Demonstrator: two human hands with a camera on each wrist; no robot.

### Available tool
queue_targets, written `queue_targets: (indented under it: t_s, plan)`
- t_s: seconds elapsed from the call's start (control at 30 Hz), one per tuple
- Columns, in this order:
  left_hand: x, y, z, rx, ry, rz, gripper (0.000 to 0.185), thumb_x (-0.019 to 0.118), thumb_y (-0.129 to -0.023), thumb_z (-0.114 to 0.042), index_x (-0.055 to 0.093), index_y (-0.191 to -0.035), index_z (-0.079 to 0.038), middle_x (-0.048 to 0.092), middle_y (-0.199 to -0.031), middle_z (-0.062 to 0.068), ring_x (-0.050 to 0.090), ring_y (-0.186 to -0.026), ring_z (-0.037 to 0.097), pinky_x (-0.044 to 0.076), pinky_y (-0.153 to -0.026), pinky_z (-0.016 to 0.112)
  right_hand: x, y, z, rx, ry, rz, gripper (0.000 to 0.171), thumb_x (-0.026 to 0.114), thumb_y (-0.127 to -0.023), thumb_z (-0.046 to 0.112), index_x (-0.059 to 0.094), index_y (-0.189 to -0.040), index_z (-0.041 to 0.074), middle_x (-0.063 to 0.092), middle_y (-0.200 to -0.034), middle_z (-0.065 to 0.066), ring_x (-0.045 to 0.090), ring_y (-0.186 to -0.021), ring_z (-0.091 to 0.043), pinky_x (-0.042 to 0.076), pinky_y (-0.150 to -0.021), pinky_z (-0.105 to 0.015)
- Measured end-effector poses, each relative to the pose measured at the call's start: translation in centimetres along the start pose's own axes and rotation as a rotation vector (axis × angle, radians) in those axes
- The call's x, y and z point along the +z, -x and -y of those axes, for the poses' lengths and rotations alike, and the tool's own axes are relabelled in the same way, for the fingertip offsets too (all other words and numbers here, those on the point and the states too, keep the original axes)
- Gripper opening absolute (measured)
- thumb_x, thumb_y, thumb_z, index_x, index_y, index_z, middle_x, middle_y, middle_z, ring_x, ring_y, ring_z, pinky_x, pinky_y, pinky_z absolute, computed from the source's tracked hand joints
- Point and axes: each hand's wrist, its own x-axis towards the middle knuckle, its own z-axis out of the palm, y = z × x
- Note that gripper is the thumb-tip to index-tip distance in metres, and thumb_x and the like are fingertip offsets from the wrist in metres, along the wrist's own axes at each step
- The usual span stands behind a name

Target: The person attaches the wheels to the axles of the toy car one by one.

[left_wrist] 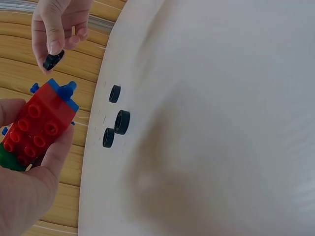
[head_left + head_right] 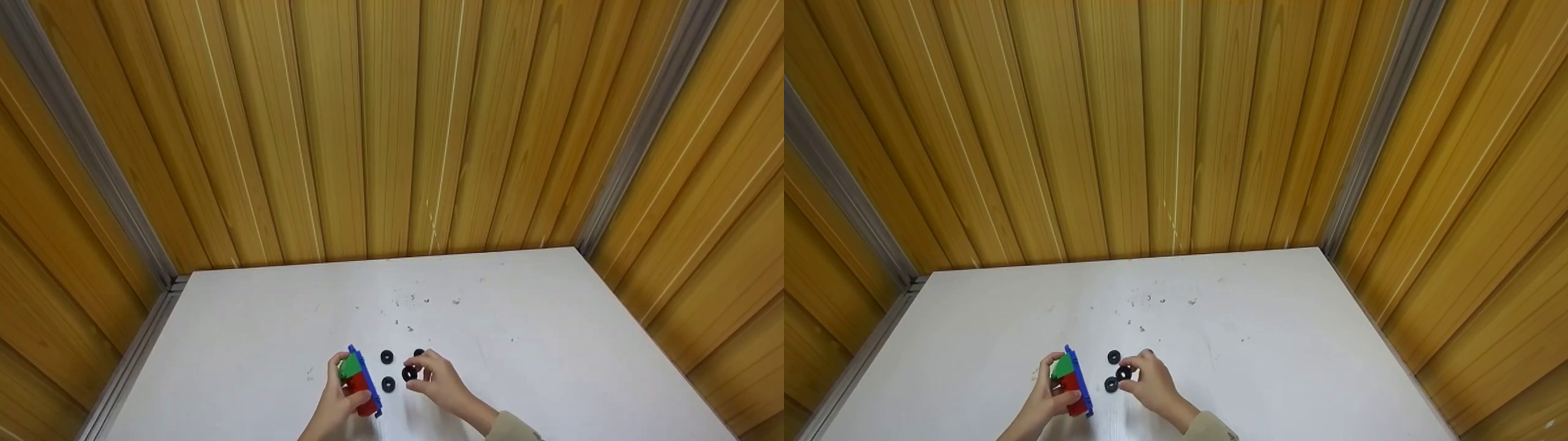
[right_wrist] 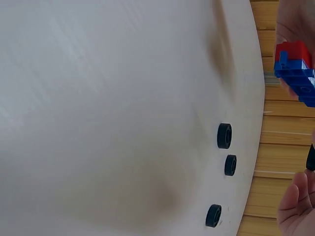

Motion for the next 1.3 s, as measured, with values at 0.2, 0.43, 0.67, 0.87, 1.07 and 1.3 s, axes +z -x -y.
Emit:
queue_targets:
  t_s: [0.2, 0.43, 0.67, 0.87, 1.07, 1.3]
  plan:
    - [0.2, 0.1, -0.2, -0.011, 0.030, 0.018, 0.081, 0.063, -0.076, -0.004, 0.007, -0.133, -0.017, 0.032, -0.125, 0.031, 0.053, -0.102, 0.033, 0.048, -0.081, 0.053, 0.4, 0.2, 0.7, -0.052, -0.017, 0.010, 0.030, 0.071, -0.070, 0.010, 0.065, -0.100, 0.006, 0.055, -0.084, -0.005, 0.049, -0.068, -0.006, 0.044, -0.057, -0.015]
    - [0.4, 0.1, -0.3, 0.003, 0.059, 0.033, 0.082, 0.064, -0.077, -0.007, 0.006, -0.133, -0.017, 0.032, -0.125, 0.031, 0.053, -0.103, 0.033, 0.049, -0.081, 0.053, 0.9, 0.3, 1.6, -0.040, -0.053, 0.034, 0.031, 0.071, -0.070, 0.011, 0.065, -0.100, 0.007, 0.056, -0.086, -0.007, 0.045, -0.068, 0.000, 0.043, -0.057, -0.015]
    - [0.6, 0.1, -0.4, 0.075, 0.040, 0.035, 0.080, 0.063, -0.077, -0.009, 0.006, -0.132, -0.014, 0.037, -0.122, 0.032, 0.054, -0.102, 0.037, 0.050, -0.076, 0.052, 0.5, 0.9, 4.7, -0.022, -0.086, 0.068, 0.030, 0.069, -0.071, 0.004, 0.063, -0.100, 0.000, 0.055, -0.086, -0.015, 0.043, -0.067, 0.002, 0.042, -0.058, -0.013]
    - [0.7, 0.1, -0.6, 0.064, 0.049, 0.032, 0.079, 0.064, -0.078, -0.012, 0.006, -0.132, -0.014, 0.034, -0.124, 0.033, 0.053, -0.104, 0.038, 0.050, -0.077, 0.052, 0.4, 1.1, 5.6, -0.034, -0.091, 0.090, 0.029, 0.068, -0.072, 0.003, 0.063, -0.100, -0.003, 0.055, -0.085, -0.018, 0.044, -0.066, 0.001, 0.043, -0.057, -0.013]
    - [0.8, 0.1, -0.7, 0.041, 0.081, 0.038, 0.081, 0.065, -0.077, -0.013, 0.005, -0.132, -0.016, 0.032, -0.125, 0.031, 0.053, -0.104, 0.034, 0.050, -0.078, 0.051, 1.4, 0.8, 3.0, -0.078, -0.076, 0.080, 0.029, 0.070, -0.072, 0.008, 0.064, -0.100, 0.003, 0.055, -0.084, -0.014, 0.044, -0.065, 0.001, 0.044, -0.055, -0.014]
    - [0.9, 0.1, -0.7, 0.026, 0.097, 0.038, 0.081, 0.064, -0.077, -0.013, 0.005, -0.132, -0.017, 0.033, -0.126, 0.030, 0.053, -0.105, 0.034, 0.050, -0.080, 0.050, 1.7, 0.8, 2.5, -0.104, -0.066, 0.089, 0.030, 0.070, -0.072, 0.017, 0.065, -0.101, 0.009, 0.056, -0.084, -0.006, 0.051, -0.066, -0.011, 0.046, -0.056, -0.015]
